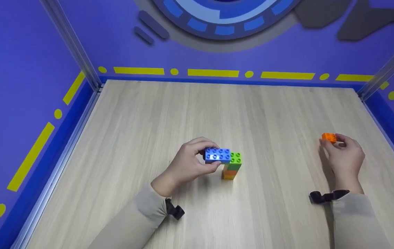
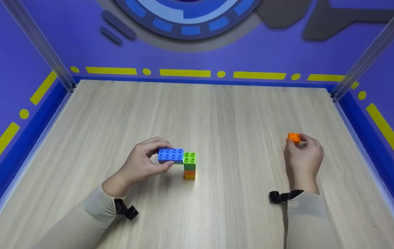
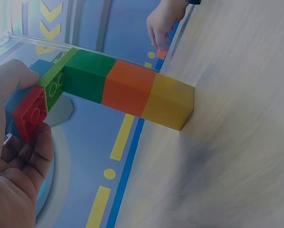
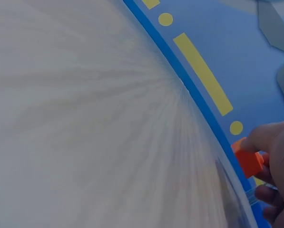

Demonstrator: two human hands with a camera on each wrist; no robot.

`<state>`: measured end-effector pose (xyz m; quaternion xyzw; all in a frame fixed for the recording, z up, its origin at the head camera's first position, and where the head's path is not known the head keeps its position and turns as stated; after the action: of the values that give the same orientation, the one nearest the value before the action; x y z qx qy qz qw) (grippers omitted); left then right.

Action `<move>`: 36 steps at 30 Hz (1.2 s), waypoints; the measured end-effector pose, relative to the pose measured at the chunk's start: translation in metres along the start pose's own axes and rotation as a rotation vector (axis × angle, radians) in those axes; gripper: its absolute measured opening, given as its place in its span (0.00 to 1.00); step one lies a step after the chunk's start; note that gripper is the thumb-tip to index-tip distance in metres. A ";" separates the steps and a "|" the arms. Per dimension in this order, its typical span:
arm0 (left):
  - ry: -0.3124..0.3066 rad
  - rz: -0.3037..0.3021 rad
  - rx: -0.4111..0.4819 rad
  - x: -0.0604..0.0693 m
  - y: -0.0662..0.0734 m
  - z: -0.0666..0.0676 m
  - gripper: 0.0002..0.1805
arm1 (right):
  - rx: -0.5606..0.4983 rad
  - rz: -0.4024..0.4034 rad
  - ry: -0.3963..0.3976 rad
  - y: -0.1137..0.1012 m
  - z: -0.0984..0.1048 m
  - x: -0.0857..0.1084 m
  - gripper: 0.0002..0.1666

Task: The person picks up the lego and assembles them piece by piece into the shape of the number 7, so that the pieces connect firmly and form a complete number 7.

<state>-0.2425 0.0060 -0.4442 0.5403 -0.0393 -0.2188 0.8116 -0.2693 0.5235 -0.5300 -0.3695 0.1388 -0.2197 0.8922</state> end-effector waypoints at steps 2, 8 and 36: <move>-0.001 0.005 0.002 0.000 -0.001 -0.001 0.17 | -0.051 -0.006 0.031 -0.004 0.001 0.001 0.39; -0.002 0.001 0.000 -0.001 -0.001 -0.001 0.17 | -0.249 0.075 0.109 -0.026 0.001 0.007 0.34; -0.004 0.012 -0.010 -0.001 0.004 -0.003 0.18 | -0.888 0.569 -0.212 -0.196 -0.035 0.094 0.22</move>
<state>-0.2415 0.0097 -0.4419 0.5355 -0.0432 -0.2152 0.8155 -0.2585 0.3326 -0.4209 -0.6792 0.2224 0.1492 0.6834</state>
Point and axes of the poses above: each hand's wrist, its own x-axis away from the middle knuckle, its own z-axis out of the back of the hand, y = z × x, the point moved 10 cm from there along -x, towards the middle knuckle, and after that the axes turned 10 degrees about z, right-handed, at the moved point
